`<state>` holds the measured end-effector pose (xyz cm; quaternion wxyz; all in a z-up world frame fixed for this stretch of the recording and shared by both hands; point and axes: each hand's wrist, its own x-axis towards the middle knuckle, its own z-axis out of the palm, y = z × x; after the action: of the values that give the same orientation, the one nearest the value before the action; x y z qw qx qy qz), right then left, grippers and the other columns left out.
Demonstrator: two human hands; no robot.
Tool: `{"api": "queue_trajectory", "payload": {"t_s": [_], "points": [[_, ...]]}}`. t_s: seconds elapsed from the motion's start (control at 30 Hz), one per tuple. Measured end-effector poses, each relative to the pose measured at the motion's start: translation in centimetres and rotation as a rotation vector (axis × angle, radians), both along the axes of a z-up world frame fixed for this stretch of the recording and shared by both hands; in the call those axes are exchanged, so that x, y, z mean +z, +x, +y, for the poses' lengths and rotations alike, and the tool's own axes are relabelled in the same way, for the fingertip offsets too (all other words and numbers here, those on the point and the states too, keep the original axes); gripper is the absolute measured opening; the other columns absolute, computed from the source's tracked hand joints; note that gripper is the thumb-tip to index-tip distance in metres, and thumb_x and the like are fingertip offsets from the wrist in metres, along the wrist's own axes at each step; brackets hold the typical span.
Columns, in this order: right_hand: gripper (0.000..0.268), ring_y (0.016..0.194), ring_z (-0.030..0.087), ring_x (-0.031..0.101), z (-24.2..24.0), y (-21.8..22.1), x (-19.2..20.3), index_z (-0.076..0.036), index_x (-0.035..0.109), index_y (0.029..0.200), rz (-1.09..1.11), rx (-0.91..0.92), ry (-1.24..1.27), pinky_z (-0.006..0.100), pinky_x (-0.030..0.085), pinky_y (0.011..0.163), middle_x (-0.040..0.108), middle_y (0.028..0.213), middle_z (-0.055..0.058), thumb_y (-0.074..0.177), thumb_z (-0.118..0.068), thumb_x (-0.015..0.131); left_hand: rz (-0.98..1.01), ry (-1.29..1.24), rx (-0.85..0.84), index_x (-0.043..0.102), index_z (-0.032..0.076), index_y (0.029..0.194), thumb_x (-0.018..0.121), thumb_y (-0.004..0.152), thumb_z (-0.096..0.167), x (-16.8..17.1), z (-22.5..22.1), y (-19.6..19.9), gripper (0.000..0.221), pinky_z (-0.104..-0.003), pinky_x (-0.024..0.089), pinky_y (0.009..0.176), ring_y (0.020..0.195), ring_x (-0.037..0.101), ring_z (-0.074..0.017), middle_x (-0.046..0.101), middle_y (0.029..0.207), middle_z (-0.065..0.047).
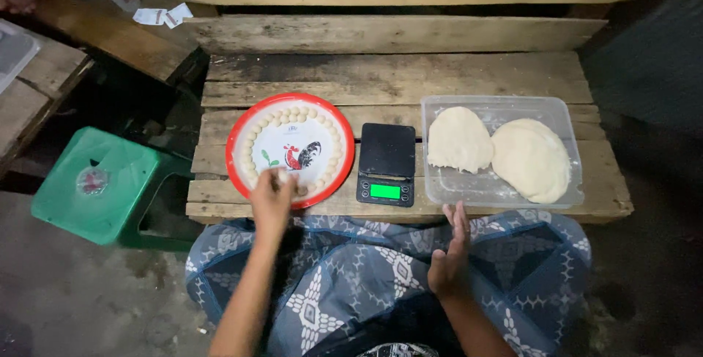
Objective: Pinching pieces of dough, weighing them on a digital scale, and rolling them into small balls
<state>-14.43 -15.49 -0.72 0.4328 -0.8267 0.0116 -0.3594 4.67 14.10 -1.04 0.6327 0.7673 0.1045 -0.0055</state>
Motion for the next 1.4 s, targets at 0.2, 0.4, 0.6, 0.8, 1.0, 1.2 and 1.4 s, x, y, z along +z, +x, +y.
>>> {"api": "queue_trajectory", "payload": {"t_s": [0.2,0.4,0.6,0.8,1.0,1.2,1.4], "points": [[0.07,0.135,0.041,0.056,-0.7,0.7,-1.5,0.001,0.031,0.155,-0.008,0.032,-0.049,0.053,0.041,0.12,0.033,0.162,0.029,0.112,-0.054,0.029,-0.367,0.997,-0.167,0.07,0.008,0.086,0.083,0.088,0.032,-3.5,3.2,11.0,0.028,-0.048,0.049,0.057,0.072,0.067,-0.0339,0.071,0.085,-0.012],[0.06,0.134,0.037,0.059,-0.6,0.6,-1.4,0.003,0.034,0.154,0.073,0.05,-0.03,0.051,0.038,0.121,0.035,0.162,0.028,0.11,-0.038,0.037,-0.371,1.239,-0.219,0.07,0.007,0.092,0.072,0.084,0.028,-8.8,3.6,17.2,0.022,-0.049,0.053,0.062,0.081,0.065,-0.0363,0.069,0.089,-0.014],[0.059,0.134,0.032,0.06,-0.6,0.9,-2.8,-0.001,0.037,0.153,0.13,0.008,0.06,0.047,0.038,0.121,0.039,0.161,0.023,0.108,-0.038,0.045,-0.512,1.16,-0.175,0.062,0.008,0.106,0.07,0.083,0.015,-10.2,4.7,19.0,0.026,-0.052,0.046,0.055,0.079,0.062,-0.0392,0.068,0.091,-0.016],[0.053,0.136,0.033,0.058,-0.4,1.2,-3.2,-0.003,0.038,0.151,0.114,0.036,0.127,0.045,0.044,0.119,0.036,0.163,0.022,0.107,-0.029,0.05,-0.498,1.166,-0.201,0.069,0.006,0.111,0.089,0.081,0.024,-6.2,4.2,16.6,0.04,-0.04,0.05,0.069,0.086,0.062,-0.0291,0.067,0.105,-0.012],[0.054,0.134,0.035,0.059,-0.4,1.3,-3.6,-0.001,0.039,0.15,0.106,0.02,0.155,0.047,0.047,0.116,0.036,0.161,0.023,0.106,-0.03,0.052,-0.524,1.366,-0.333,0.071,0.014,0.126,0.054,0.105,0.034,-6.2,4.2,15.1,0.033,-0.049,0.053,0.089,0.113,0.062,-0.0334,0.068,0.128,-0.014],[0.048,0.134,0.034,0.058,-0.2,1.5,-1.7,0.003,0.043,0.146,0.13,-0.026,0.005,0.046,0.045,0.118,0.043,0.155,0.024,0.106,-0.021,0.051,-0.55,1.218,-0.249,0.053,0.01,0.139,0.07,0.094,0.026,-1.4,0.0,11.1,0.051,-0.056,0.042,0.102,0.138,0.048,-0.0406,0.048,0.155,-0.02],[0.04,0.139,0.032,0.054,-1.2,1.4,-2.1,0.0,0.058,0.136,0.185,-0.173,0.044,0.043,0.038,0.122,0.058,0.146,0.019,0.099,-0.016,0.059,-1.044,1.576,-0.433,0.045,0.021,0.076,0.04,0.111,0.03,0.4,-9.1,-1.9,0.036,-0.033,0.032,0.043,0.051,0.045,-0.0154,0.046,0.066,0.002]]}}
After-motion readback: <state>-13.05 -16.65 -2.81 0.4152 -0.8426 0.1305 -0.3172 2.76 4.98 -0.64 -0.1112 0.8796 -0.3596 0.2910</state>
